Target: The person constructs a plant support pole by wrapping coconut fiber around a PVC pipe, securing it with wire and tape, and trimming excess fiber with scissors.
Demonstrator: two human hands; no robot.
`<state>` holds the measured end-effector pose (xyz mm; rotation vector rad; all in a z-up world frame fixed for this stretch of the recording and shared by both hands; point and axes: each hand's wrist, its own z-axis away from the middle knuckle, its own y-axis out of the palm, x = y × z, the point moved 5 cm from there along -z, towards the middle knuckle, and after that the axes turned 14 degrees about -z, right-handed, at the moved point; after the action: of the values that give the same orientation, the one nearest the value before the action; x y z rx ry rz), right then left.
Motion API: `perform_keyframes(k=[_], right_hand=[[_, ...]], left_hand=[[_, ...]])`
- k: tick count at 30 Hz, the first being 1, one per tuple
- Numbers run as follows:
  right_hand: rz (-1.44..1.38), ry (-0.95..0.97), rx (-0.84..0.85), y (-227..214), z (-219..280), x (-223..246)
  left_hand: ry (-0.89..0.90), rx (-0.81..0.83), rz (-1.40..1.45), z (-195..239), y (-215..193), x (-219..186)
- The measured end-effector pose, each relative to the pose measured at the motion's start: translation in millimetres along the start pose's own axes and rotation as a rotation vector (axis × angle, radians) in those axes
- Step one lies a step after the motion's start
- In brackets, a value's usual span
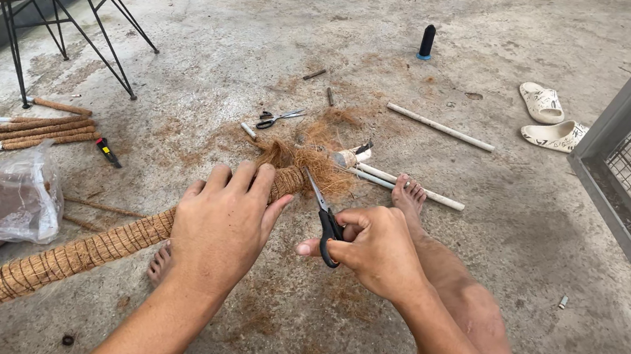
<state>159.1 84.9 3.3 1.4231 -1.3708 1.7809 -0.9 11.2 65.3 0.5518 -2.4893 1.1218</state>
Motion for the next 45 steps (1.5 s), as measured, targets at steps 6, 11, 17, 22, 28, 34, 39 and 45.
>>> perform_keyframes(k=[6,11,17,22,28,34,39,45], right_hand=[[0.228,-0.107,-0.128,-4,4,13],[0.290,-0.170,-0.249,-3,3,18],[0.264,-0.471,-0.391,1,-2,18],[0.117,-0.213,-0.258,6,-6,4],[0.277,-0.500,-0.309,-3,3,21],[0.254,-0.225,-0.162,-7,-1,22],[0.255,-0.229,-0.197,-10,0,25],[0.341,-0.248,-0.206,-11,3,35]], left_hand=[[-0.023,0.055,-0.014,-3,-1,-3],[-0.110,0.016,0.008,-4,-7,-6],[-0.174,0.111,0.021,-10,-4,-4],[-0.197,0.126,0.032,-11,-5,-1],[-0.197,0.067,0.007,-7,-10,3],[-0.160,-0.046,-0.015,-2,-12,-5],[-0.071,-0.011,-0.116,-2,-10,-14],[-0.034,-0.028,-0.106,-3,-10,-20]])
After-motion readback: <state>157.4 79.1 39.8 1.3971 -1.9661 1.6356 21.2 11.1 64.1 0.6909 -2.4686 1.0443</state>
